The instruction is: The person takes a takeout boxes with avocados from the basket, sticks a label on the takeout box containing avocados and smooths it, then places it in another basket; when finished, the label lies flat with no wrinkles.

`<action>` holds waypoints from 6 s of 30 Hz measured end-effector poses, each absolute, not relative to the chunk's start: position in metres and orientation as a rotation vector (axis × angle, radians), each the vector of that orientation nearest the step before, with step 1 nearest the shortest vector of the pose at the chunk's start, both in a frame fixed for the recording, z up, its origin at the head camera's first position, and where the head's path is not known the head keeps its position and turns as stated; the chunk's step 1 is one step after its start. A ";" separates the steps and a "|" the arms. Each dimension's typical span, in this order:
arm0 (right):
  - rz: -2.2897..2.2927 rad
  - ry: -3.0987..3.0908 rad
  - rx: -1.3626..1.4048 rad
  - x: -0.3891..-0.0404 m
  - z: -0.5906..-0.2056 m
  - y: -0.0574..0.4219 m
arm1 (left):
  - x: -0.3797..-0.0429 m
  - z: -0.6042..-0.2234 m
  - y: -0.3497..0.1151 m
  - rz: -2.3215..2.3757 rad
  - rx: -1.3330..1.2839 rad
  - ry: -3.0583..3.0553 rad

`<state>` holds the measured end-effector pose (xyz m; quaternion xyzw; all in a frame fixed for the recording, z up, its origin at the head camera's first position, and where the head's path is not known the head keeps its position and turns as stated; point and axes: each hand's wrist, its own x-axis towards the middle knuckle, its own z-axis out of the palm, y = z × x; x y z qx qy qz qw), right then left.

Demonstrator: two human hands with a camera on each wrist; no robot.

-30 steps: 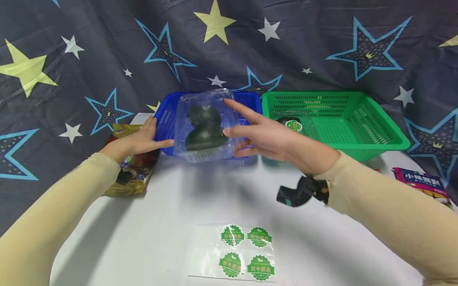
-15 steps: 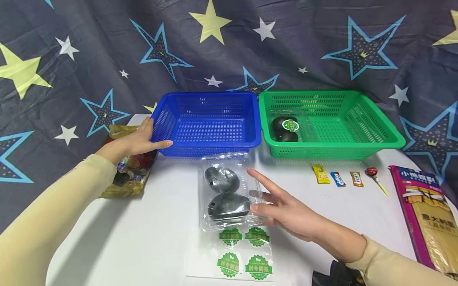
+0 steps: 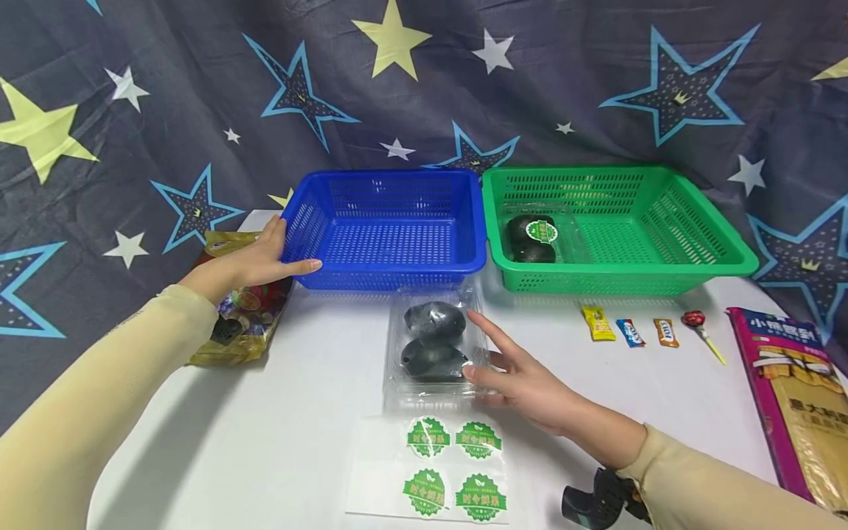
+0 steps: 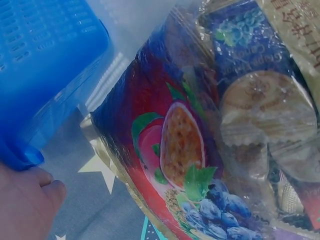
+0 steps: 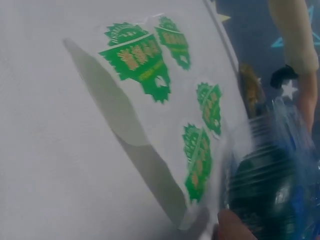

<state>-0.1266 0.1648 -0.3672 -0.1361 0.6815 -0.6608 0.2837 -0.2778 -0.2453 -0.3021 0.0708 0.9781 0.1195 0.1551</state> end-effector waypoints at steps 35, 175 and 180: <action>-1.396 2.261 -0.462 -0.163 -0.343 0.171 | -0.280 -0.300 -0.241 0.369 0.172 2.783; -1.556 2.258 -0.353 -0.140 -0.361 0.185 | -0.170 -0.364 -0.111 1.485 0.292 2.315; -1.552 2.267 -0.346 -0.140 -0.361 0.185 | -0.169 -0.363 -0.112 1.305 0.373 2.450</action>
